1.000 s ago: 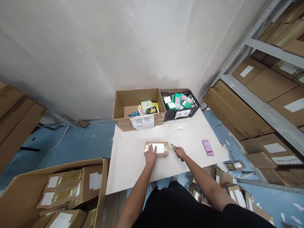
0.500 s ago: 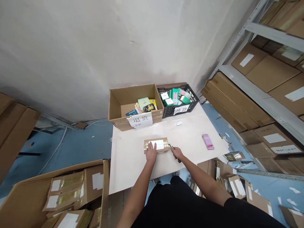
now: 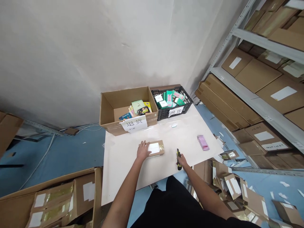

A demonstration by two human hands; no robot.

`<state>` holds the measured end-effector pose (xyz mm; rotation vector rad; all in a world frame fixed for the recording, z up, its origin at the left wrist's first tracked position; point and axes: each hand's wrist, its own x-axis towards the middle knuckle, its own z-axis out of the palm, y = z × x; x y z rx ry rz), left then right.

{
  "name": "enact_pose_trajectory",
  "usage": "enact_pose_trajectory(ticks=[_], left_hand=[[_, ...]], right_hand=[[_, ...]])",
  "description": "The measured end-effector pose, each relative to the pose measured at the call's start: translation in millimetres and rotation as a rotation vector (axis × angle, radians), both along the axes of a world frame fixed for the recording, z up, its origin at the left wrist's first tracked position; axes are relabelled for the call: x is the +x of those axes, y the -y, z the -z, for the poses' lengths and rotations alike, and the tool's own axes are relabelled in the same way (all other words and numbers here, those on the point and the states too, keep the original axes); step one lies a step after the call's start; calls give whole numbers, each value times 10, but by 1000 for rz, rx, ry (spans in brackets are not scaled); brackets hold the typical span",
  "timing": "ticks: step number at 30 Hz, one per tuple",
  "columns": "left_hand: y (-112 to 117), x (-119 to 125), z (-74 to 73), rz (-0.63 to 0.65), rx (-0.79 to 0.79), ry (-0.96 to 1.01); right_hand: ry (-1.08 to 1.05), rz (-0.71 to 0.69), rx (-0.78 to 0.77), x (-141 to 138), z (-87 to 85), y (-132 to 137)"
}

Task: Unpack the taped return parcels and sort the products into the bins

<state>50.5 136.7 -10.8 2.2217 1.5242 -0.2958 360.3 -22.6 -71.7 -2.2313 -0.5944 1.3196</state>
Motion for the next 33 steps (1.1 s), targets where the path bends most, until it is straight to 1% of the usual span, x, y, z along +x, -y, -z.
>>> enact_pose_trajectory(ticks=[2,4,8,10,12,14,15,17,19,21,23,24,26,28,31,33], left_hand=[[-116,-56,15,54,-60,5],[-185,-69,19,58,-108,-10],[-238,-10,-28,-5,-128,-77],[-262,29,-61,-26,-132,-114],[-282,68,-83,-41,-147,-147],[-275,122,-82,-53,-173,-166],[-252,164,-72,-65,-182,-170],[-161,293,-36,-112,-180,-168],[-16,482,11,-179,-156,-164],[158,705,52,-233,-117,-167],[327,921,75,-272,-54,-181],[401,1014,79,-289,-29,-189],[516,1161,72,-324,-23,-198],[587,1256,50,-365,-81,-188],[629,1327,6,-402,-175,-129],[633,1337,-23,-406,-196,-73]], right_hand=[[16,-1,24,95,20,-26],[30,-5,51,237,15,-144],[82,8,73,608,0,-549],[135,29,52,782,2,-750],[193,51,16,876,2,-902],[244,34,14,822,-1,-980],[254,0,40,728,-3,-988],[237,-124,145,426,-1,-950],[108,-238,230,52,8,-867],[16,-302,257,-258,16,-787],[-3,-323,256,-397,13,-757],[-7,-337,254,-391,7,-770],[-33,-373,264,-261,-7,-850],[-98,-414,296,-53,-16,-977],[-199,-467,336,213,-8,-1159],[-233,-496,351,298,8,-1234]])
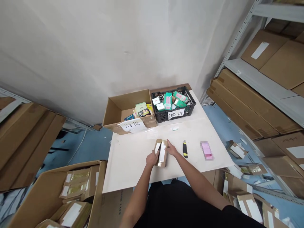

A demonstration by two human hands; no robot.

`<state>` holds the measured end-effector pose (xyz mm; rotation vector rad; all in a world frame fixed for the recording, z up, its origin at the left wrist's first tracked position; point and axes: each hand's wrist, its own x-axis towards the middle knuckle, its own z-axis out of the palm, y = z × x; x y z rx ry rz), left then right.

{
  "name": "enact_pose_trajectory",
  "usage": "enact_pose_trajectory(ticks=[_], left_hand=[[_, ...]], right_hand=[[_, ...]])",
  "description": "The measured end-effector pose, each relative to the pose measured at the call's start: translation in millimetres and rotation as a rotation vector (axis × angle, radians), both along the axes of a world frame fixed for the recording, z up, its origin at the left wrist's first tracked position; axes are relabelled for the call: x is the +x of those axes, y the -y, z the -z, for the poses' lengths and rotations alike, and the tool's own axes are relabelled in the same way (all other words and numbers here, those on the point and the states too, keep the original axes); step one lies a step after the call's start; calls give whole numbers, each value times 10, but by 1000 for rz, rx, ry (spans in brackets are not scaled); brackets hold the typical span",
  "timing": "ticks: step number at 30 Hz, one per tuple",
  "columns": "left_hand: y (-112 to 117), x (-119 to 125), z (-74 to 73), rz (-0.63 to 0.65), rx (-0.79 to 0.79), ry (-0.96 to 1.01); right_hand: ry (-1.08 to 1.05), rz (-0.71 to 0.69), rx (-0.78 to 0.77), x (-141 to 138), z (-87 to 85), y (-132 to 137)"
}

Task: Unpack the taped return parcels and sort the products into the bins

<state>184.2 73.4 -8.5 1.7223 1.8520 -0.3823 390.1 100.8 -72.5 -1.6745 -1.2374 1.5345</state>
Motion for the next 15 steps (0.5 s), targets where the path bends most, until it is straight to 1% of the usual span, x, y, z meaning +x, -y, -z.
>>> enact_pose_trajectory(ticks=[5,11,13,15], left_hand=[[-17,-81,-53,-39,12,135],[-34,-216,-38,-67,19,244],[-25,-206,-21,-78,34,248],[-8,-171,-6,-90,50,238]], right_hand=[[-25,-48,7,29,38,-64],[-117,-47,-78,121,3,-112],[-75,-49,-40,48,-33,-86],[69,-24,5,-113,-69,-31]])
